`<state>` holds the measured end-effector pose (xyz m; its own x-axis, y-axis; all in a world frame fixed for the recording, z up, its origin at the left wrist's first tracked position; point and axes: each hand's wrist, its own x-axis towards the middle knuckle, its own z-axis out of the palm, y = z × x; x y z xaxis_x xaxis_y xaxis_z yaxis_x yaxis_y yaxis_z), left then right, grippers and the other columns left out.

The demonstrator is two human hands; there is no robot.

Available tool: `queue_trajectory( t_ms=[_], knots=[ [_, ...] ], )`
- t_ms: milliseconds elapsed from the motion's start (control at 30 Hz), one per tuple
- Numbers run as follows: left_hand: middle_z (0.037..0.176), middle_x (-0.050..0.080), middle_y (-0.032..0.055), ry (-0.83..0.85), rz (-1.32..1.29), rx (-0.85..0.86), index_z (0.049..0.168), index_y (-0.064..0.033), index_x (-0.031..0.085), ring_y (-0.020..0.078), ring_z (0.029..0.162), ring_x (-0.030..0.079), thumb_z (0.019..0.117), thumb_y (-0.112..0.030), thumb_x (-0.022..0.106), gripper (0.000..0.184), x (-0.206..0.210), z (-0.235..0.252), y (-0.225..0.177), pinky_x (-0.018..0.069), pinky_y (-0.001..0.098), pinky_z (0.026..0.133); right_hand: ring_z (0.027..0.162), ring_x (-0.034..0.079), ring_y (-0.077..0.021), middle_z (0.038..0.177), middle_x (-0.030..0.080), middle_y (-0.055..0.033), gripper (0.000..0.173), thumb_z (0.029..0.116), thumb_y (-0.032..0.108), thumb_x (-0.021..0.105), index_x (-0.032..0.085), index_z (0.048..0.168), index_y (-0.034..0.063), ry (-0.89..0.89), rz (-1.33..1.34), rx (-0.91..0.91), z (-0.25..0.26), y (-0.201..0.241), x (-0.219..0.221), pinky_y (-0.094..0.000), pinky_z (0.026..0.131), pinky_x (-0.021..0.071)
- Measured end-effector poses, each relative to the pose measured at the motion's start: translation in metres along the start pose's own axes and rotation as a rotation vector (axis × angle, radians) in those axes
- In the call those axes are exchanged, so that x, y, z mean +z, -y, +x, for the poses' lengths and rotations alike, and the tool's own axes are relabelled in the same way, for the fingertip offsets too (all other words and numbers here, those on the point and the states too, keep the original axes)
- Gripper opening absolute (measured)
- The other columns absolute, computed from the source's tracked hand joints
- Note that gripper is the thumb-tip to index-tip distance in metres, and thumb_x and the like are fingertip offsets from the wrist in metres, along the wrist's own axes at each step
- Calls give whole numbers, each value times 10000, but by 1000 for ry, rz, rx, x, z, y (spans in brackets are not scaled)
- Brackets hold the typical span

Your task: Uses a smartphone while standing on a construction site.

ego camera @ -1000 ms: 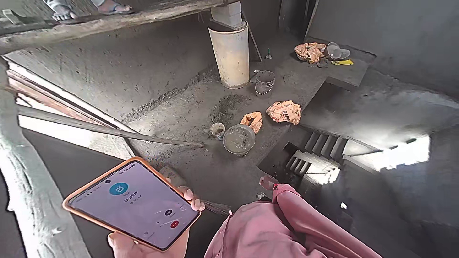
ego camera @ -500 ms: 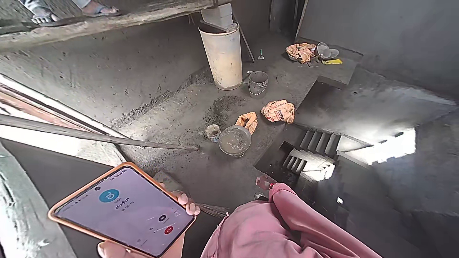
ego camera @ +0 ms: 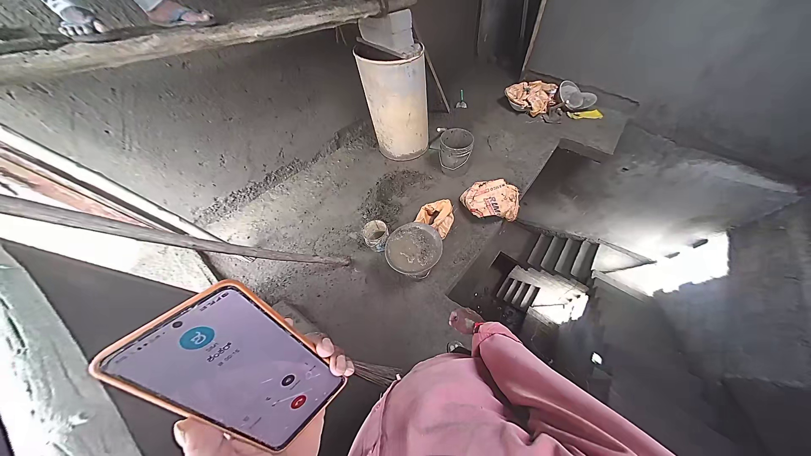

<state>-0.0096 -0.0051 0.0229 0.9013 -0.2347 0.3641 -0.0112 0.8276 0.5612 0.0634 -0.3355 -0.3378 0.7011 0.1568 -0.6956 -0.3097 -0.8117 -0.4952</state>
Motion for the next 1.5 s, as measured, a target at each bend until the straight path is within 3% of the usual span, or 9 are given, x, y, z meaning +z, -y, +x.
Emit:
queue_trajectory(
  t_ms=[267,500,1067,1167,1233,1400,1500],
  knots=[
    [1223,609,279,19,56,66,1463,-58,448,427,1040,639,949,-666,456,796,10,-4,1,543,571,879,917,741,-246,1048,753,-86,339,1014,398,556,706,1193,153,-46,68,-2,50,-52,23,-513,866,606],
    [1211,601,289,-11,-7,48,1449,-80,462,412,1027,638,963,-653,477,752,4,-6,13,531,559,910,861,753,-237,1031,762,-86,286,1037,355,581,699,1197,149,-37,135,22,56,-60,21,-470,762,632],
    [1195,613,284,-40,-74,50,1426,-97,492,405,1012,645,972,-640,473,708,-5,-17,9,533,561,899,826,759,-217,1007,770,-71,294,1051,336,559,685,1223,133,-44,137,-9,47,-34,21,-437,720,641],
    [1200,608,281,-54,-68,50,1428,-91,486,407,1023,641,972,-636,474,711,-8,-20,9,531,569,899,838,763,-190,1013,776,-44,284,1060,305,556,688,1232,122,-180,297,-188,33,7,3,-405,709,654],
    [1210,603,289,-83,-77,49,1428,-82,485,423,1038,637,980,-620,482,700,-10,-23,10,532,586,899,866,756,-182,1030,770,-57,293,1063,249,551,689,1250,70,-312,427,-416,7,64,-25,-371,735,651],
    [1209,603,288,-43,-92,-1,1433,-95,484,412,1028,640,972,-644,461,717,-10,-21,14,531,574,899,966,729,-236,1102,739,-113,284,1076,150,508,637,1290,15,-502,590,-1076,-114,240,-114,-415,875,622],
    [1218,601,290,-24,-102,-8,1429,-79,488,411,1034,640,975,-635,475,718,-9,-21,15,532,574,902,1009,703,-240,1127,706,-125,344,1073,207,508,572,1325,-18,-543,562,-1439,-188,315,-147,-435,920,599]
  ],
)
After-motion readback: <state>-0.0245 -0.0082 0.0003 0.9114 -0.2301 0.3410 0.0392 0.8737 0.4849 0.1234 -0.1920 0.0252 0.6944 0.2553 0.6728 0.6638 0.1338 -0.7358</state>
